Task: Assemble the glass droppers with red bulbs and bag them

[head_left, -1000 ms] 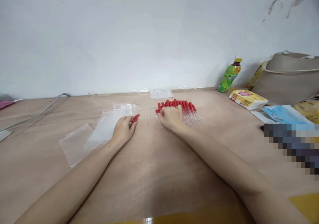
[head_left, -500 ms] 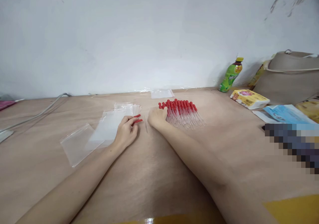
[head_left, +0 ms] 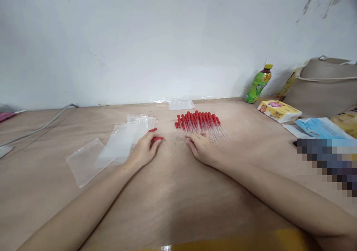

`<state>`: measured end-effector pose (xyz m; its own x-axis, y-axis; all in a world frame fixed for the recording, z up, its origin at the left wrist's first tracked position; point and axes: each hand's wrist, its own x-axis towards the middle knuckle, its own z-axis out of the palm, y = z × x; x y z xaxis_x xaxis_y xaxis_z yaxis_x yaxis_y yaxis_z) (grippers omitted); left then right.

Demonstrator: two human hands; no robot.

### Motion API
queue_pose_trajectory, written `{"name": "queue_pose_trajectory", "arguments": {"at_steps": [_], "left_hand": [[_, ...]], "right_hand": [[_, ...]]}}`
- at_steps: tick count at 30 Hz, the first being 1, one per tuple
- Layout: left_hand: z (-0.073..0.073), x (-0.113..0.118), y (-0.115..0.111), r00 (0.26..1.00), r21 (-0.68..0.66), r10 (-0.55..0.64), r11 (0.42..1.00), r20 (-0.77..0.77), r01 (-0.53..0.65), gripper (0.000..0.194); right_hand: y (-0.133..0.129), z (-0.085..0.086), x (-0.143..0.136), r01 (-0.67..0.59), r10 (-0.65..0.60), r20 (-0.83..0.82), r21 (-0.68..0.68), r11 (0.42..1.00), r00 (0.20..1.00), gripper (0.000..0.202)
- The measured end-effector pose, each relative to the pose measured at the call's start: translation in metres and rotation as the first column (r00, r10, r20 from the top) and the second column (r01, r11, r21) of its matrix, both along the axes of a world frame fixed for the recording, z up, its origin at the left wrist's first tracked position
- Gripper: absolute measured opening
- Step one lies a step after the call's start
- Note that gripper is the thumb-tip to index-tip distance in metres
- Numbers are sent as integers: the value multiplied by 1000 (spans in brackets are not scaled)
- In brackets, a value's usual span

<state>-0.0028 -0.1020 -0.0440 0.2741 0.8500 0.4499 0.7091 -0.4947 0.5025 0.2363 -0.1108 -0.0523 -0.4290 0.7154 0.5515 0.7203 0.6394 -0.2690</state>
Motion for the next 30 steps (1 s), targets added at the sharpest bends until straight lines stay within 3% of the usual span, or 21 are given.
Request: {"name": "queue_pose_trajectory", "arguments": {"at_steps": [5,12,21,30], "left_hand": [[7,14,-16,997,-56,-53,997,53,56,19],[-5,25,-23,968,-78,-164,980,191,181,22],[-7,24,-22,966,-136,-145,975,213,176,23],[-5,21,-25,966,-137,-190,967,177,216,18]], "right_hand": [[-9,-2,3,3,-4,-114,-7,1000,993,20],[-13,0,-1,-96,97,-98,12,995,991,19],[-11,-4,0,-153,156,-59,53,987,986,18],[-9,-3,3,-273,272,-63,-2,962,960,16]]}}
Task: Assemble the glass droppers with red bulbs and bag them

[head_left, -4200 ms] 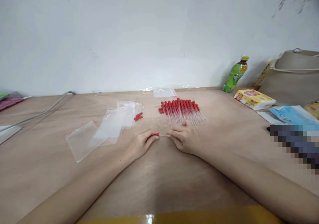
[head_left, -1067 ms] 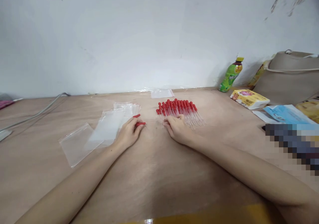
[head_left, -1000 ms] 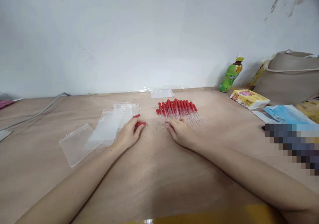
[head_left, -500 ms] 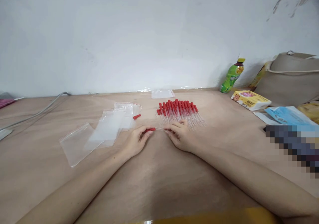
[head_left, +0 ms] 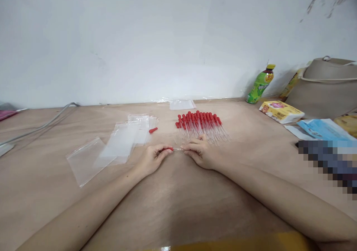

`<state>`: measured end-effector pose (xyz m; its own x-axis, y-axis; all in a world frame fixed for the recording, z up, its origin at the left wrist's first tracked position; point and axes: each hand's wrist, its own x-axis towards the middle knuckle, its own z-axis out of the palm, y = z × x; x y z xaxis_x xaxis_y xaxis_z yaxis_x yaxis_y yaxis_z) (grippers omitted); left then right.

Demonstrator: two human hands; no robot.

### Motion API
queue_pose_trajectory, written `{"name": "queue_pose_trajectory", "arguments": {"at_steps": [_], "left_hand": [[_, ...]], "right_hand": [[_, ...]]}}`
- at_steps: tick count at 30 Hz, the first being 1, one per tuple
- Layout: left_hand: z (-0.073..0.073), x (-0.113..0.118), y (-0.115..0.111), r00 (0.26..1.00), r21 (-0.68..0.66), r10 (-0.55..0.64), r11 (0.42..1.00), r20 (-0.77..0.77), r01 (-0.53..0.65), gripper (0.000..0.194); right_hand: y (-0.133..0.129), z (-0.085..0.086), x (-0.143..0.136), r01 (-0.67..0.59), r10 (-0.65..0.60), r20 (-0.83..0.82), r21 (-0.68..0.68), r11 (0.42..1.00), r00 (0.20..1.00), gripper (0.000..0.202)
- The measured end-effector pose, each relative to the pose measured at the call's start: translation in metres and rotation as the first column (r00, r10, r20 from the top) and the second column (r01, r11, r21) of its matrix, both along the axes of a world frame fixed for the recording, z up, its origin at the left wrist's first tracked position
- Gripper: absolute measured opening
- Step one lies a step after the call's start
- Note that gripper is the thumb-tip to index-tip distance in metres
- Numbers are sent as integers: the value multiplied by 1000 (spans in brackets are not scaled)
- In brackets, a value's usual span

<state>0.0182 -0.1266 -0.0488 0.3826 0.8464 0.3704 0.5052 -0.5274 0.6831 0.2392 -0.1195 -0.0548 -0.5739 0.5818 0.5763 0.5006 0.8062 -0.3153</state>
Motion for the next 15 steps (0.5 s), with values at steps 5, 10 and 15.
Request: {"name": "queue_pose_trajectory", "arguments": {"at_steps": [5,10,15], "left_hand": [[-1,-1,-4,997,-16,-60,998,-53,59,18],[2,-1,-4,998,-9,-45,999,-41,45,19],[7,0,-5,995,-68,-87,994,-37,85,20]], "right_hand": [[2,-1,2,-20,20,0,7,1000,1000,15],[2,2,1,-9,9,33,24,1000,999,17],[2,3,1,-40,39,42,27,999,998,15]]}}
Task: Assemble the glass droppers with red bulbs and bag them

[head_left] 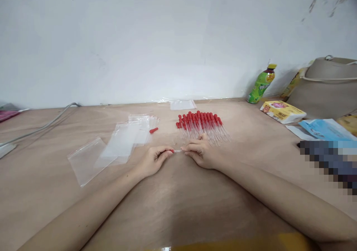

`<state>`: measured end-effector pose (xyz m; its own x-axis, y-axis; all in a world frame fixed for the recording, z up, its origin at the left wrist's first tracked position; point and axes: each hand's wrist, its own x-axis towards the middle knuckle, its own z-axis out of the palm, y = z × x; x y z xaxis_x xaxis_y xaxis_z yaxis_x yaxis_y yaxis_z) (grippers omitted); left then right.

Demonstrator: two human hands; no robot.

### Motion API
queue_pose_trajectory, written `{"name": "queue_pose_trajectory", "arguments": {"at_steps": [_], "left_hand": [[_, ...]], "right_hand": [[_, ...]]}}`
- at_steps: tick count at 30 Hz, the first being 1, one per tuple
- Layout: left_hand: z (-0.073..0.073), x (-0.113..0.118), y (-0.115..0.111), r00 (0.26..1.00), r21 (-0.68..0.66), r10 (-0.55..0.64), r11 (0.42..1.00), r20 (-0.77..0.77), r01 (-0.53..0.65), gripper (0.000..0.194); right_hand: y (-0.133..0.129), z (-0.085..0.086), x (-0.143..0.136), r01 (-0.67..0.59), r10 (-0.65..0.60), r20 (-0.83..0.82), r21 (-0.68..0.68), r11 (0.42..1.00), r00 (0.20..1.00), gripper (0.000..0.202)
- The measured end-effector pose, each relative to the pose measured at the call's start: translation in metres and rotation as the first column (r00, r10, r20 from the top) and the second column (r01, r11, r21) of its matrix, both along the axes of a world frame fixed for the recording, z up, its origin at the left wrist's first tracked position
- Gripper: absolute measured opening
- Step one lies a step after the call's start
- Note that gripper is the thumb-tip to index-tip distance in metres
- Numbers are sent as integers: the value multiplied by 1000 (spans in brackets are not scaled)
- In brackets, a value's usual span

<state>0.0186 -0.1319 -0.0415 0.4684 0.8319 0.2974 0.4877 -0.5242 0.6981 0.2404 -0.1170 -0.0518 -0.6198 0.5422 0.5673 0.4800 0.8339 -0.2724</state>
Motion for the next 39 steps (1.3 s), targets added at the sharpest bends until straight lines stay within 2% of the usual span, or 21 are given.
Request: {"name": "queue_pose_trajectory", "arguments": {"at_steps": [6,10,13,17,24,33,39], "left_hand": [[1,-1,0,997,-23,-67,998,-39,66,20],[-2,-1,1,997,-3,-50,999,-61,50,19],[-4,-1,-1,998,17,-15,1000,-65,17,19],[-5,0,-3,999,99,13,995,-46,-8,17],[0,1,-7,991,265,-37,962,-132,71,13],[-1,1,-6,983,290,-100,947,-153,141,13],[-3,0,-4,981,302,-115,940,-154,158,14]], "right_hand": [[2,-1,3,-2,0,36,55,998,999,17],[0,0,4,8,-15,66,101,995,998,20],[-3,2,3,18,-21,42,69,997,999,20],[-9,6,-1,38,-38,5,0,999,999,21],[-12,7,-6,57,-60,70,42,997,996,25],[-14,11,-14,56,-40,103,-162,985,994,24],[-13,10,-17,38,-6,132,-240,970,991,26]]}}
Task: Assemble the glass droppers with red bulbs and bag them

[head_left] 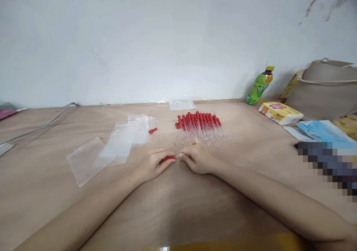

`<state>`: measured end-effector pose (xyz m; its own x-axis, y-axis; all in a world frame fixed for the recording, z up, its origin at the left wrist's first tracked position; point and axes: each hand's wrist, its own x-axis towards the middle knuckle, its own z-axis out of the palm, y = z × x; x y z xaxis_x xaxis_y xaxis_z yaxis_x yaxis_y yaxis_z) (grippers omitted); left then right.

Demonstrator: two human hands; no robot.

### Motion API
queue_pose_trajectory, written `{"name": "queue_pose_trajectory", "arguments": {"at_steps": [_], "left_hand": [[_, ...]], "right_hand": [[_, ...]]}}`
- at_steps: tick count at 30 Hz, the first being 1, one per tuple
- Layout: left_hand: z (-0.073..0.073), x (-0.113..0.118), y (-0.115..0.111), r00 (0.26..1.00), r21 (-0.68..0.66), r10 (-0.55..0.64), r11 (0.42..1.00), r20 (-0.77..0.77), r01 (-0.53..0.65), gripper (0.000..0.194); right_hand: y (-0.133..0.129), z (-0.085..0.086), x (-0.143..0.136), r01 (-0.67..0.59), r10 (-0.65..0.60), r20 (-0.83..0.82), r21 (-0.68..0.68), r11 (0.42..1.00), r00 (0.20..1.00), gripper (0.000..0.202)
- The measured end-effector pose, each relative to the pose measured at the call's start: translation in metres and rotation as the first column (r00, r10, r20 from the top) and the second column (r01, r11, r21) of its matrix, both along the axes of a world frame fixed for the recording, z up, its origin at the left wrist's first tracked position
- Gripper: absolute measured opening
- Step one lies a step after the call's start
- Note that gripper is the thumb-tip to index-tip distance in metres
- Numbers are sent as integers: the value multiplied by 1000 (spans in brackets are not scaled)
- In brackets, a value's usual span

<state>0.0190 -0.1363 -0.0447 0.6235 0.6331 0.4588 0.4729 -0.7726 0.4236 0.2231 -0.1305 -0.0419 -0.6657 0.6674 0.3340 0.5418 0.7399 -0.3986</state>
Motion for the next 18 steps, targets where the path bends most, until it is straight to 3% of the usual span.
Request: {"name": "queue_pose_trajectory", "arguments": {"at_steps": [8,10,12,15,18], "left_hand": [[20,-1,1,994,92,85,993,-72,-78,18],[24,-9,9,983,131,167,979,-77,-156,21],[24,-21,22,946,174,317,937,-61,-303,24],[17,-41,43,862,218,493,859,-114,-463,29],[8,-54,54,823,209,513,856,-244,-472,35]], "right_hand": [[-1,20,2,29,-37,64,115,993,997,18],[1,27,7,58,-62,62,62,996,996,16],[8,33,14,166,-165,18,-64,984,986,18],[28,41,25,411,-434,-67,-214,886,899,23],[53,45,27,601,-623,-109,-178,779,775,23]]}}
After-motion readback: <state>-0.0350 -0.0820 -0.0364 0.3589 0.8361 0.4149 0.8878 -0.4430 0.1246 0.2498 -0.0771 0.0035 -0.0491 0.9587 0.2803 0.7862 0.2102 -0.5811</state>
